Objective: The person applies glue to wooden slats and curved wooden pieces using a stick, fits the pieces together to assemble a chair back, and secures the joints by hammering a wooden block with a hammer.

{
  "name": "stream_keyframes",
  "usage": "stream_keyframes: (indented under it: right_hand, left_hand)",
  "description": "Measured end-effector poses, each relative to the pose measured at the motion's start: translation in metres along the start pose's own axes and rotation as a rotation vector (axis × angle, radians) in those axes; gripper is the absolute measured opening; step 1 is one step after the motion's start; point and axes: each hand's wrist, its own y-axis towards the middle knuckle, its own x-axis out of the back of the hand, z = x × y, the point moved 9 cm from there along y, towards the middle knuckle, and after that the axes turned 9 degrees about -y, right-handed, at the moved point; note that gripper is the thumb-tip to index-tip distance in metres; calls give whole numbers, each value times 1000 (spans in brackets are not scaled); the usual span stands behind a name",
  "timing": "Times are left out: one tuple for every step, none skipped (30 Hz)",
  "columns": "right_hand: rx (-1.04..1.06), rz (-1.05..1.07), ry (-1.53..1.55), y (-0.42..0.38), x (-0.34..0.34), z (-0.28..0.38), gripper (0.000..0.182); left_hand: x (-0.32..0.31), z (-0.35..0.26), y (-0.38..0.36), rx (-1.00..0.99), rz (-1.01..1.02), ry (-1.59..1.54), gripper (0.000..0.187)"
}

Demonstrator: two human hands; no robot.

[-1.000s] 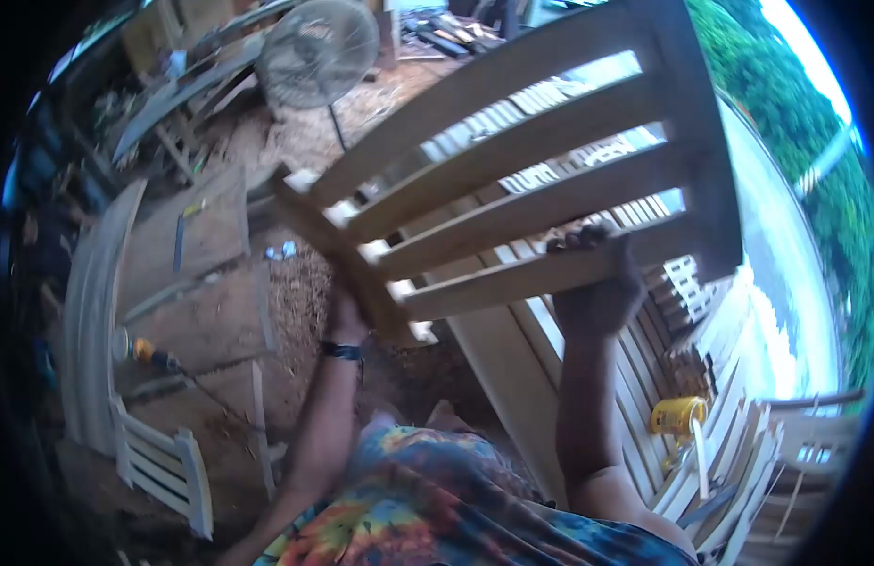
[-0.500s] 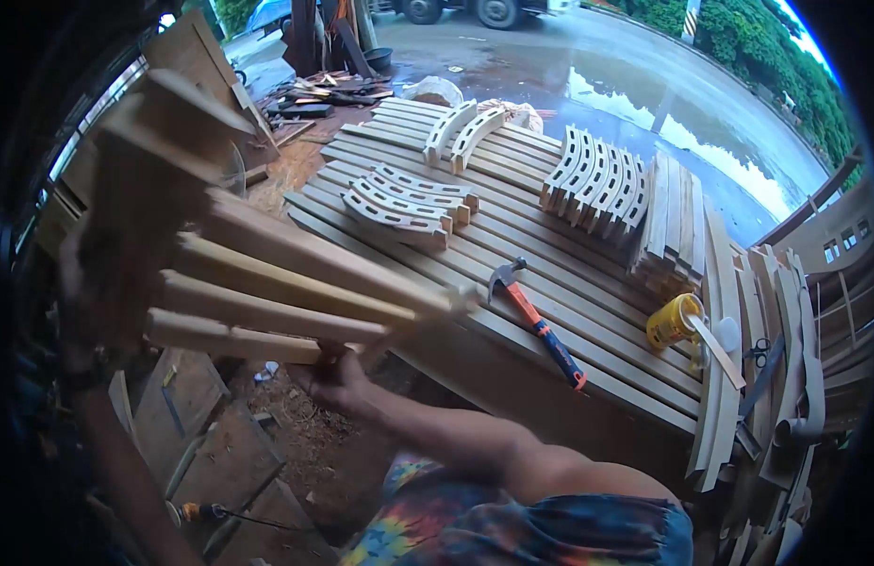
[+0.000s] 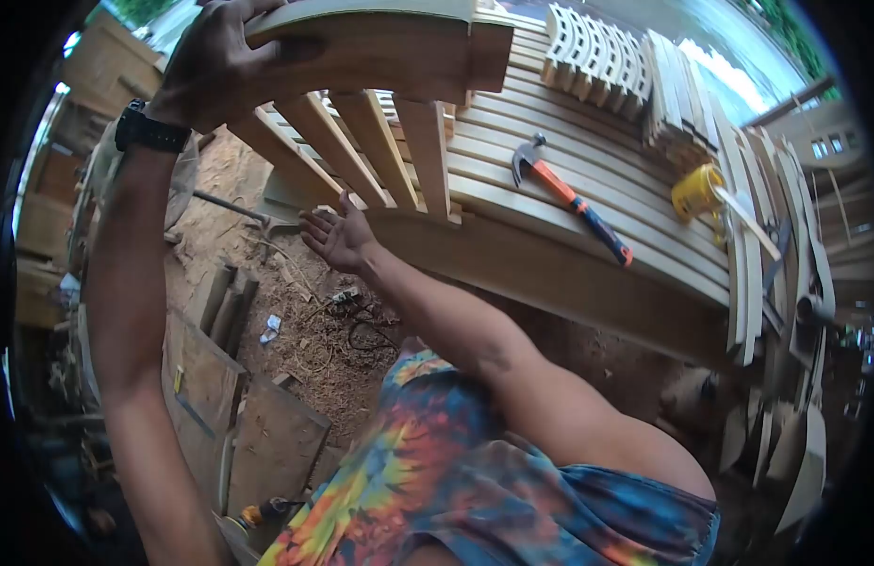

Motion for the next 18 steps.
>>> stream_keyframes:
  right_hand:
    - [26, -16, 18, -13, 9, 8, 73]
    - [0, -6, -211, -29, 20, 12, 69]
    - [-31, -2, -441, -47, 32, 16, 65]
    - [-14, -76, -541, -76, 45, 25, 61]
    - [-2, -154, -640, -109, 59, 34, 57]
    - [-14, -199, -573, -133, 95, 40, 54]
    - [-10, -248, -504, -155, 138, 49, 51]
    - [19, -325, -459, -189, 176, 59, 51]
    - [61, -408, -402, -222, 208, 63, 50]
    - [116, -521, -391, -257, 234, 66, 49]
    - [178, -649, -370, -301, 258, 66, 49]
    - [229, -820, -347, -339, 278, 63, 49]
    - [277, -937, -321, -378, 293, 56, 49]
    - [265, -1080, -385, -410, 312, 49, 48]
    - [263, -1244, -510, -447, 322, 41, 41]
    - [163, -1375, -711, -479, 329, 31, 40]
    - [40, -1478, -926, -503, 339, 23, 40]
    - [-41, -1551, -1255, -520, 377, 14, 38]
  left_hand:
    - [-4, 5, 3, -56, 24, 87, 34]
    - [-6, 11, 7, -116, 39, 173, 32]
    - [-7, 20, 12, -137, 52, 149, 32]
    - [-6, 24, 17, -225, 32, 173, 31]
    - [-5, 29, 19, -311, 8, 193, 29]
    - [-11, 45, 22, -348, 74, 174, 40]
    - [-17, 59, 29, -401, 138, 150, 52]
    - [-15, 68, 33, -461, 128, 139, 50]
    - [-16, 80, 39, -420, 191, 172, 55]
    - [-18, 88, 43, -433, 176, 66, 54]
    - [-18, 94, 46, -423, 197, 62, 56]
    - [-10, 96, 48, -380, 211, 99, 58]
    - [-7, 98, 50, -343, 226, 151, 61]
    - [-7, 96, 44, -309, 253, 255, 65]
    - [-12, 72, 37, -345, 233, 165, 65]
    - [-21, 39, 29, -409, 240, 146, 68]
    - [-22, 17, 20, -460, 236, 145, 71]
    - [-23, 19, 18, -546, 216, 280, 75]
